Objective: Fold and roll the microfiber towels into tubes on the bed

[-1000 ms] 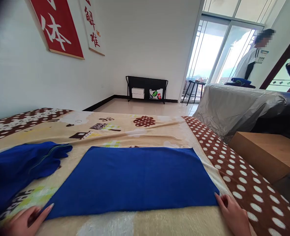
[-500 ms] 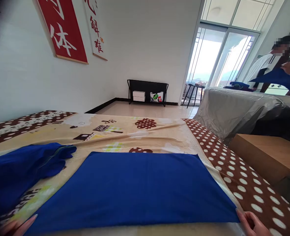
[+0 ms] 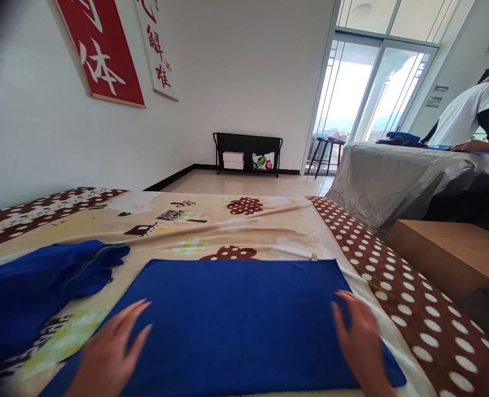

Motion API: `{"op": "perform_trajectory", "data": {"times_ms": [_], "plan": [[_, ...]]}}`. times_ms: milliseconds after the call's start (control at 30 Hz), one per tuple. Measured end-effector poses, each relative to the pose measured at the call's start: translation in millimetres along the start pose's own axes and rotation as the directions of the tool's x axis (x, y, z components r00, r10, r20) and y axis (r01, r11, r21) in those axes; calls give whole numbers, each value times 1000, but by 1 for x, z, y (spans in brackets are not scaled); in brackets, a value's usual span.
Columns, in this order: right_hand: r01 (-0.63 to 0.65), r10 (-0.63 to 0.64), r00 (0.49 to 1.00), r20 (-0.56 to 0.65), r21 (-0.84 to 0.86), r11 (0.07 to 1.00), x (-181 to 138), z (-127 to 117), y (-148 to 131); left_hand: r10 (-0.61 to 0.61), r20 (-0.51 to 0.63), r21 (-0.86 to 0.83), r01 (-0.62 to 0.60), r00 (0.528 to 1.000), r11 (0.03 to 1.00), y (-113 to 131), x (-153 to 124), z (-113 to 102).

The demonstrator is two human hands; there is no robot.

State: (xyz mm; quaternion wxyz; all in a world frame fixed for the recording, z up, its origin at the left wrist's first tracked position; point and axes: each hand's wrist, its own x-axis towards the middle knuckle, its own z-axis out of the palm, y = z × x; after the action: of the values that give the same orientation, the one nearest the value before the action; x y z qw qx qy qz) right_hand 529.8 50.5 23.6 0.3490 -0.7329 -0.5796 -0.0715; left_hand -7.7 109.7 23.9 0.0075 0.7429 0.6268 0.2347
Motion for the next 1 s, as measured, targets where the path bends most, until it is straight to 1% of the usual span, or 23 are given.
{"op": "perform_trajectory", "data": {"times_ms": [33, 67, 100, 133, 167, 200, 233, 267, 300, 333, 400, 433, 467, 500, 533, 567, 633, 667, 733, 833, 900, 933, 1000], "plan": [[138, -142, 988, 66, 70, 988, 13, 19, -37, 114, 18, -25, -114, 993, 993, 36, 24, 8], [266, -286, 945, 161, 135, 955, 26, 40, -74, 232, 71, -61, -228, 970, 972, 73, 48, 19], [357, -398, 881, 257, 190, 914, 37, 63, -109, 325, 143, -93, -315, 935, 945, 107, 71, 31], [398, -456, 826, 331, 230, 888, 46, 87, -139, 357, 202, -102, -343, 912, 934, 137, 91, 46], [399, -468, 792, 392, 247, 883, 54, 109, -163, 334, 244, -86, -322, 910, 943, 160, 108, 61], [386, -458, 786, 416, 248, 888, 61, 129, -179, 320, 260, -80, -310, 911, 947, 174, 120, 75], [379, -453, 777, 437, 250, 891, 66, 145, -187, 310, 274, -75, -301, 911, 951, 180, 129, 87], [376, -452, 768, 453, 252, 892, 71, 156, -186, 304, 279, -71, -296, 911, 952, 176, 134, 96], [381, -458, 757, 465, 256, 889, 76, 161, -176, 316, 283, -74, -308, 906, 949, 163, 136, 101], [389, -468, 743, 478, 260, 884, 81, 160, -159, 324, 290, -71, -318, 900, 946, 141, 137, 102], [392, -465, 732, 498, 252, 885, 92, 146, -105, 313, 305, -37, -317, 900, 948, 78, 136, 94], [367, -429, 753, 499, 222, 903, 98, 134, -73, 226, 307, 29, -247, 924, 969, 41, 137, 86], [325, -370, 789, 490, 177, 929, 104, 123, -39, 115, 276, 105, -149, 954, 983, 4, 137, 78], [277, -305, 825, 476, 131, 952, 108, 112, -6, 21, 235, 170, -62, 972, 984, -30, 137, 71], [228, -243, 853, 462, 89, 970, 111, 104, 24, -42, 186, 213, 1, 982, 977, -60, 137, 64], [183, -184, 873, 452, 46, 982, 113, 98, 50, -72, 165, 232, 32, 984, 972, -83, 137, 60], [113, -85, 892, 444, -36, 993, 113, 96, 86, -118, 155, 250, 77, 981, 965, -111, 136, 57], [94, -57, 895, 443, -62, 994, 113, 98, 96, -129, 157, 252, 86, 979, 964, -117, 135, 57], [88, -43, 894, 445, -82, 993, 112, 105, 106, -137, 161, 255, 93, 977, 963, -118, 136, 59], [105, -60, 893, 445, -77, 991, 115, 109, 105, -123, 164, 248, 80, 979, 966, -112, 139, 58], [98, -47, 907, 419, -102, 990, 117, 104, 95, -116, 152, 255, 75, 982, 964, -103, 139, 53], [89, -34, 925, 380, -128, 988, 115, 100, 85, -118, 119, 271, 82, 986, 959, -94, 136, 49], [88, -40, 963, 266, -171, 981, 101, 92, 57, -91, 30, 304, 78, 995, 950, -64, 121, 44]]}}
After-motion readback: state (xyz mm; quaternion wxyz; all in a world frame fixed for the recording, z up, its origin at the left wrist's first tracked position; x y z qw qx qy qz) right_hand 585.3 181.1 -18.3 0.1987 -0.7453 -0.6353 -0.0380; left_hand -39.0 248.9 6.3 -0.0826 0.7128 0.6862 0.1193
